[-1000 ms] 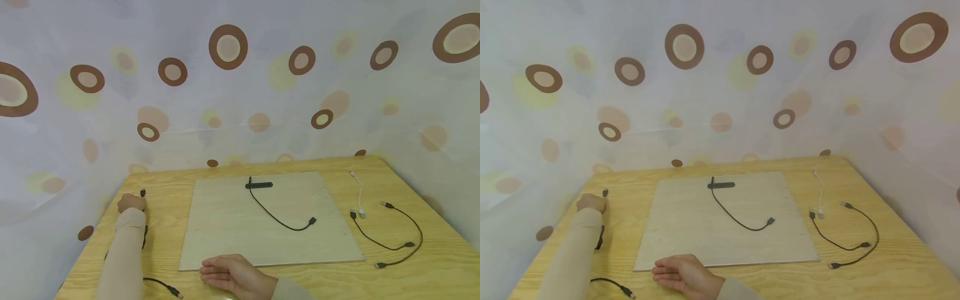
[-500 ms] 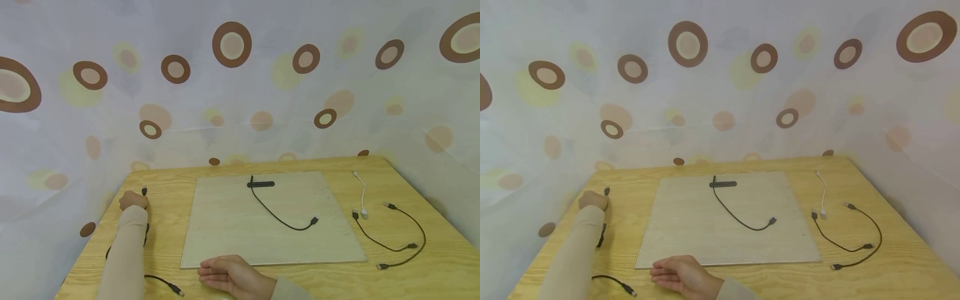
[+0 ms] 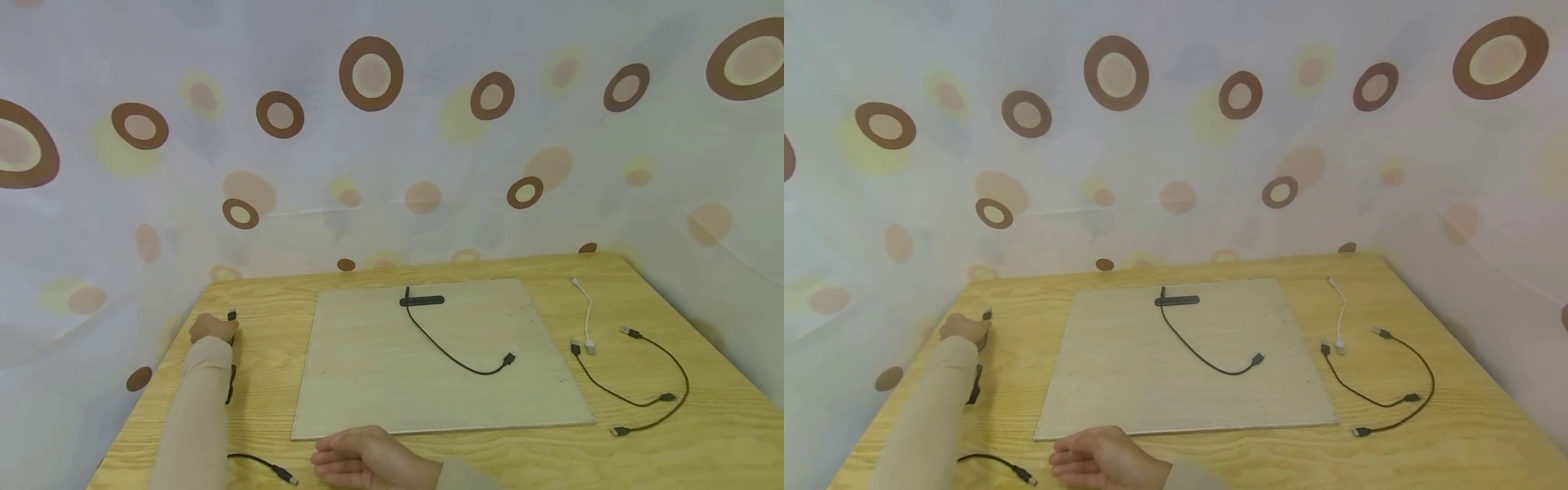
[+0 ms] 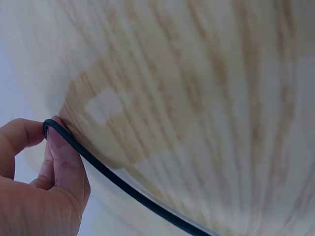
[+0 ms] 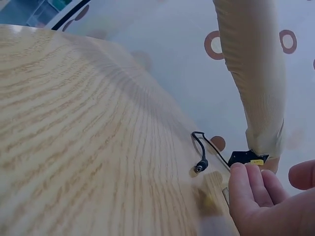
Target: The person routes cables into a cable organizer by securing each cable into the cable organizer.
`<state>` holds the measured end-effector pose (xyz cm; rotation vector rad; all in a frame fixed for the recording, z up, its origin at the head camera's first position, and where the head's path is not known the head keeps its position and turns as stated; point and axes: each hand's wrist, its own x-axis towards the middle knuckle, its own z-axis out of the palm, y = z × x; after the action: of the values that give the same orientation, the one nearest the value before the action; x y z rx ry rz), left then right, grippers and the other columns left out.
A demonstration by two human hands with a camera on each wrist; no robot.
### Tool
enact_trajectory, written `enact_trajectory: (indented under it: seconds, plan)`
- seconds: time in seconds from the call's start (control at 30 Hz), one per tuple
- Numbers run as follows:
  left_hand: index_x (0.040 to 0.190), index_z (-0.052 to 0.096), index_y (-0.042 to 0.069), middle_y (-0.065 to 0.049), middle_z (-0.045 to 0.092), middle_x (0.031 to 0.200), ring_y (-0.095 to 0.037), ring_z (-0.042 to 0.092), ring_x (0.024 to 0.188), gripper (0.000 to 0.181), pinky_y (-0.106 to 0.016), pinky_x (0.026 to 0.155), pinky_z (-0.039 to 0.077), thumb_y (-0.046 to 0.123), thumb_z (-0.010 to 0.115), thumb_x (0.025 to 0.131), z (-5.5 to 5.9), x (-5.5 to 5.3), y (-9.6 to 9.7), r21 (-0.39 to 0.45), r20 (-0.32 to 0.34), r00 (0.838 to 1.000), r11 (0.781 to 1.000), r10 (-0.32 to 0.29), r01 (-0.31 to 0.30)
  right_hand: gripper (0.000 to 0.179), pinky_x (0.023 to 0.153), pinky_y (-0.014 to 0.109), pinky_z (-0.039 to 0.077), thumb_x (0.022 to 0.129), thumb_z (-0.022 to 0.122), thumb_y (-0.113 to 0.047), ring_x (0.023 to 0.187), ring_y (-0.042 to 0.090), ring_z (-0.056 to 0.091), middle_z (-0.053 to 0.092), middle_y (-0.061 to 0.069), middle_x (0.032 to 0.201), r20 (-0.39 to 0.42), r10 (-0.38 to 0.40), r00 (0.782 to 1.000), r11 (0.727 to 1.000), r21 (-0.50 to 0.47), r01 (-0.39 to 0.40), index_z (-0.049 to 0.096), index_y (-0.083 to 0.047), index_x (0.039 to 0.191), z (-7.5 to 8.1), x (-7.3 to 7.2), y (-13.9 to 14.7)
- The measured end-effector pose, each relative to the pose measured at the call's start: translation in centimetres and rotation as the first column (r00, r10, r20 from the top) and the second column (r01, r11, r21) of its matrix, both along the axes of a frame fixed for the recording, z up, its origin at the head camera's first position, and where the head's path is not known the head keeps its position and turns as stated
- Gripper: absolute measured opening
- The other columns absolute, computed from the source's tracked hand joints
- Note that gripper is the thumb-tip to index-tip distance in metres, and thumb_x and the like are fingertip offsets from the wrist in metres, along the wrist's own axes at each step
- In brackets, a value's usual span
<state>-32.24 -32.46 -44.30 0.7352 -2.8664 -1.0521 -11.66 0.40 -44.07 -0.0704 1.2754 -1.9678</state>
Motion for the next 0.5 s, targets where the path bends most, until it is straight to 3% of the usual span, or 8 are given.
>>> enact_trajectory:
  seconds: [0.17, 0.33, 0.5]
  plan:
    - [0.121, 0.046, -0.023, -0.04, 0.052, 0.112, -0.046, 0.057, 0.094, 0.061, -0.042, 0.062, 0.053, 0.028, 0.053, 0.088, -0.1, 0.2, -0.6, 0.04, 0.027, 1.0, 0.999, 0.003, -0.004, 0.036, 0.092, 0.034, 0.051, 0.099, 0.049, -0.015, 0.104, 0.023, 0.065, 0.069, 0.014, 0.108, 0.003, 0.019, 1.0, 0.999, 0.034, -0.019, 0.057, 0.012, 0.122, -0.3, 0.4, -0.6]
    - [0.104, 0.055, -0.021, -0.024, 0.061, 0.077, -0.03, 0.058, 0.068, 0.048, -0.03, 0.049, 0.047, 0.021, 0.052, 0.082, 0.0, 0.1, -1.1, 0.082, -0.007, 1.0, 0.996, 0.02, -0.019, 0.037, 0.092, 0.033, 0.051, 0.099, 0.05, -0.017, 0.104, 0.023, 0.066, 0.069, 0.014, 0.108, 0.004, 0.027, 1.0, 0.999, 0.046, -0.027, 0.058, 0.011, 0.121, -0.4, 0.4, -0.8]
    - [0.089, 0.06, -0.014, -0.001, 0.055, 0.047, -0.013, 0.054, 0.044, 0.027, -0.024, 0.043, 0.046, 0.011, 0.053, 0.08, 0.7, 0.1, -1.2, 0.191, -0.008, 1.0, 0.981, 0.029, -0.027, 0.035, 0.092, 0.034, 0.051, 0.099, 0.049, -0.015, 0.102, 0.022, 0.066, 0.069, 0.014, 0.106, 0.018, 0.03, 0.999, 0.999, 0.027, -0.03, 0.058, 0.012, 0.121, -0.5, 0.3, -0.7]
